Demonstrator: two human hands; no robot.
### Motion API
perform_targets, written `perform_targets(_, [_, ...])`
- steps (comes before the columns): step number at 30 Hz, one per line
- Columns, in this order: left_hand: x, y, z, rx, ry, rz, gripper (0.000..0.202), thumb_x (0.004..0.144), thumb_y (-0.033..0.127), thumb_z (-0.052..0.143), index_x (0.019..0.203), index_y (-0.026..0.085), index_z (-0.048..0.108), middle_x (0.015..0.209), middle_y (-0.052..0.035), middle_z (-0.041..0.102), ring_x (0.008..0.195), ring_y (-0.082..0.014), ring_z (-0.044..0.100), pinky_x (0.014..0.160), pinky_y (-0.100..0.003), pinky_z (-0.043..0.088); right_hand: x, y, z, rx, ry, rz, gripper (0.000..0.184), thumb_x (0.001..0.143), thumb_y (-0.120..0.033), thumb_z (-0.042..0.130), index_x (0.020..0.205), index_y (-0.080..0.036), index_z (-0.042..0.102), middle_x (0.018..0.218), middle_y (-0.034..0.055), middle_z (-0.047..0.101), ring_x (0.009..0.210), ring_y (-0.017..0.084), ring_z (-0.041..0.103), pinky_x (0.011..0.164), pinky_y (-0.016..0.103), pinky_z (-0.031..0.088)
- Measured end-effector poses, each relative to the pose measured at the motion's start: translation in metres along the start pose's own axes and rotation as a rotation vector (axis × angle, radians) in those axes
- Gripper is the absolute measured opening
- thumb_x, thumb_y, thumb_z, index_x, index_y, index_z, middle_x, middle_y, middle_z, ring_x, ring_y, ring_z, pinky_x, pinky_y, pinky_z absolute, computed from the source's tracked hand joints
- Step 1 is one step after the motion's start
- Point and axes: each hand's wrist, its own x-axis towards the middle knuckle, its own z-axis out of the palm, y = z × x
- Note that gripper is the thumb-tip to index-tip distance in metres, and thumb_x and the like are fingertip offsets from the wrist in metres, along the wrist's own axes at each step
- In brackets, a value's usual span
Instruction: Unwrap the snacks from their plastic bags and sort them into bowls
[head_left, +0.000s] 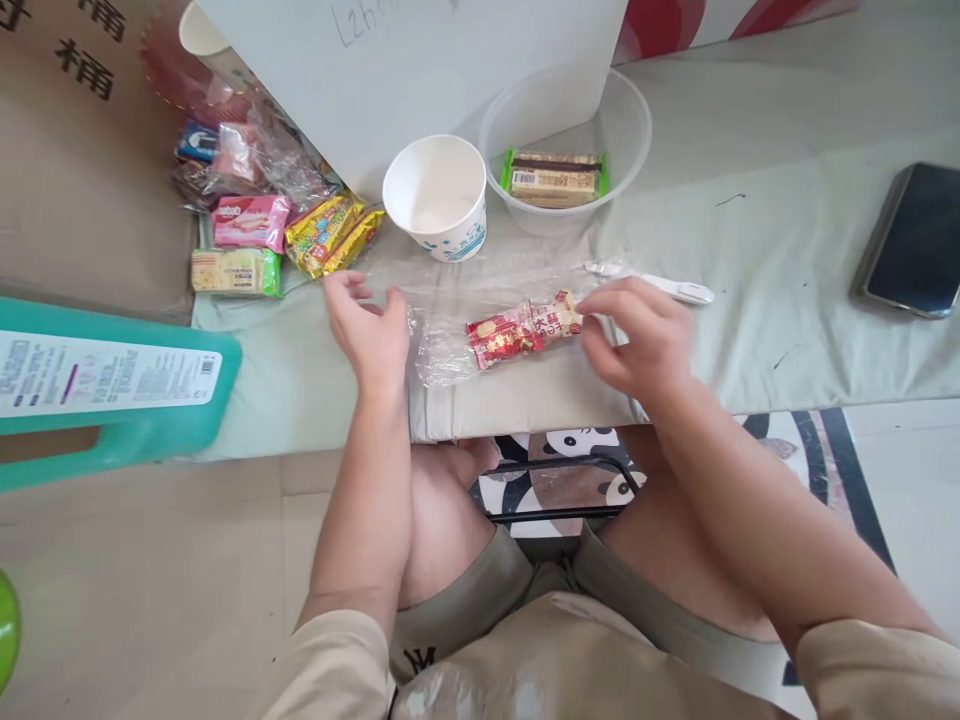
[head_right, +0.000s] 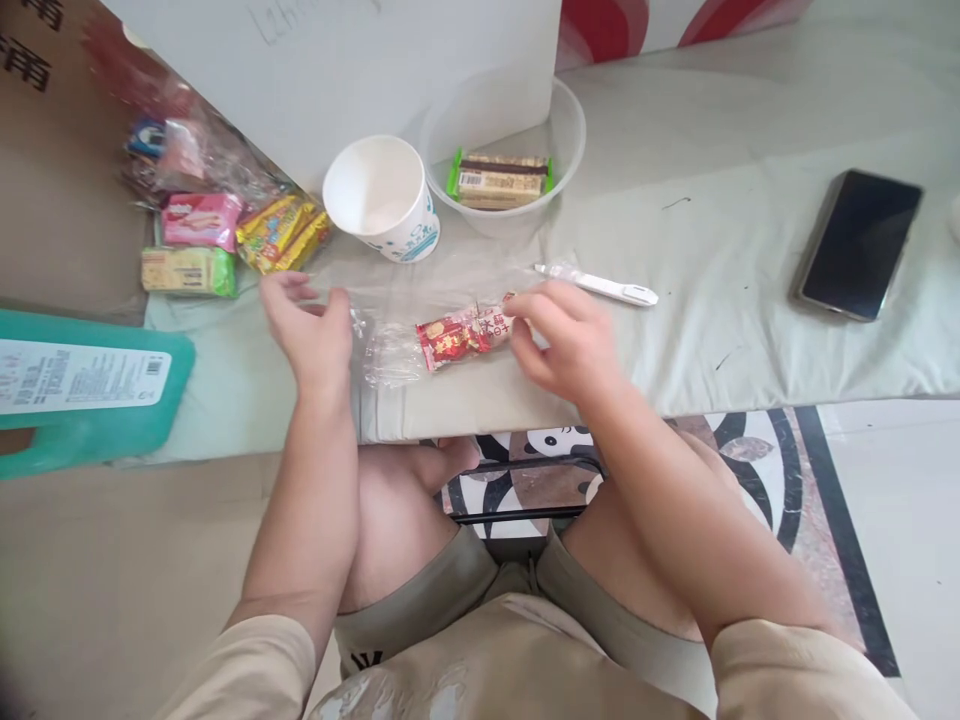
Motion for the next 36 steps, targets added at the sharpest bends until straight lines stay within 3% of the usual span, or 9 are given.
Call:
perform_targets(2, [-0.012, 0.003, -0.007, 0.069, 0.064, 0.263, 0.021, 0.074, 0.015, 0.067, 0.084, 0.023, 0.051, 0.087, -0.0006, 0.057, 0.075, -0.016, 0.053, 0.077, -0.034, 0.05, -0.003, -0.004, 0.006, 0.015, -0.158, 0.059, 0.024, 0.087, -0.013, 0.053, 0.1, -0.026, 0.07, 0.1, 0.0063, 0.079, 0.094, 0.024, 0.075, 0.082, 0.04, 0.059])
perform_targets(5, [-0.036, 0.015, -0.009, 0.141, -0.261, 0.454, 0.01, 0.083, 0.025, 0.068, 0.082, 0.024, 0.059, 0.087, -0.004, 0.063, 0.088, -0.0226, 0.062, 0.092, -0.043, 0.053, -0.006, -0.002, 0.008, -0.047, -0.286, 0.249, 0.032, 0.087, -0.017, 0.053, 0.111, -0.025, 0.072, 0.108, 0.0098, 0.08, 0.104, 0.03, 0.075, 0.091, 0.047, 0.058])
perform_targets(10, [-0.048, 0.013, -0.003, 0.285, -0.478, 0.411, 0.025, 0.074, 0.034, 0.086, 0.093, 0.024, 0.074, 0.149, -0.0131, 0.056, 0.15, -0.0458, 0.041, 0.124, -0.066, 0.034, -0.011, 0.01, 0.002, -0.108, -0.307, 0.336, 0.041, 0.082, -0.019, 0.057, 0.12, -0.024, 0.072, 0.142, 0.0143, 0.07, 0.14, 0.041, 0.06, 0.108, 0.064, 0.051])
perform_targets(14, [-0.037, 0.003, -0.01, 0.212, -0.562, 0.43, 0.003, 0.08, 0.024, 0.078, 0.082, 0.024, 0.076, 0.154, -0.0095, 0.053, 0.157, -0.0426, 0.036, 0.13, -0.066, 0.029, -0.015, 0.022, -0.001, -0.206, -0.197, 0.369, 0.023, 0.081, -0.021, 0.06, 0.1, -0.025, 0.074, 0.156, 0.0138, 0.059, 0.153, 0.047, 0.043, 0.114, 0.076, 0.039])
perform_targets(18, [-0.029, 0.007, -0.023, 0.102, -0.605, 0.493, 0.008, 0.077, 0.02, 0.073, 0.075, 0.027, 0.075, 0.146, -0.0062, 0.061, 0.153, -0.0369, 0.044, 0.13, -0.061, 0.034, -0.01, 0.03, -0.005, -0.158, -0.201, 0.432, 0.029, 0.076, -0.019, 0.059, 0.1, -0.025, 0.075, 0.124, 0.012, 0.077, 0.144, 0.045, 0.054, 0.117, 0.076, 0.036])
perform_targets(26, [-0.018, 0.006, -0.046, -0.199, -0.53, 0.577, 0.008, 0.067, 0.026, 0.068, 0.06, 0.03, 0.068, 0.097, -0.0024, 0.077, 0.122, -0.0323, 0.066, 0.108, -0.057, 0.053, 0.003, 0.031, -0.011, 0.313, 0.024, 0.677, 0.032, 0.081, -0.017, 0.056, 0.106, -0.024, 0.074, 0.094, 0.0039, 0.077, 0.098, 0.026, 0.077, 0.1, 0.052, 0.059])
perform_targets(29, [-0.018, 0.008, -0.054, -0.164, -0.604, 0.492, 0.009, 0.065, 0.028, 0.066, 0.056, 0.03, 0.065, 0.08, -0.0027, 0.075, 0.095, -0.0283, 0.071, 0.09, -0.05, 0.059, -0.002, 0.042, -0.006, 0.366, 0.102, 0.824, 0.034, 0.086, -0.021, 0.06, 0.118, -0.024, 0.07, 0.106, 0.0079, 0.076, 0.087, 0.025, 0.076, 0.089, 0.05, 0.063])
perform_targets(32, [-0.02, 0.016, -0.059, -0.113, -0.709, 0.364, 0.005, 0.063, 0.027, 0.064, 0.058, 0.027, 0.063, 0.074, -0.0021, 0.074, 0.071, -0.0217, 0.068, 0.073, -0.04, 0.059, -0.005, 0.044, -0.011, 0.139, 0.205, 0.716, 0.03, 0.085, -0.021, 0.065, 0.115, -0.025, 0.07, 0.144, 0.0158, 0.062, 0.117, 0.032, 0.07, 0.097, 0.051, 0.058])
perform_targets(36, [-0.022, 0.029, -0.065, -0.046, -0.947, 0.219, 0.002, 0.065, 0.027, 0.062, 0.064, 0.026, 0.061, 0.067, 0.001, 0.07, 0.063, -0.0167, 0.064, 0.065, -0.032, 0.055, -0.006, 0.02, -0.027, 0.097, 0.07, 0.461, 0.017, 0.093, -0.025, 0.056, 0.106, -0.027, 0.067, 0.111, 0.0112, 0.072, 0.111, 0.03, 0.07, 0.1, 0.052, 0.055])
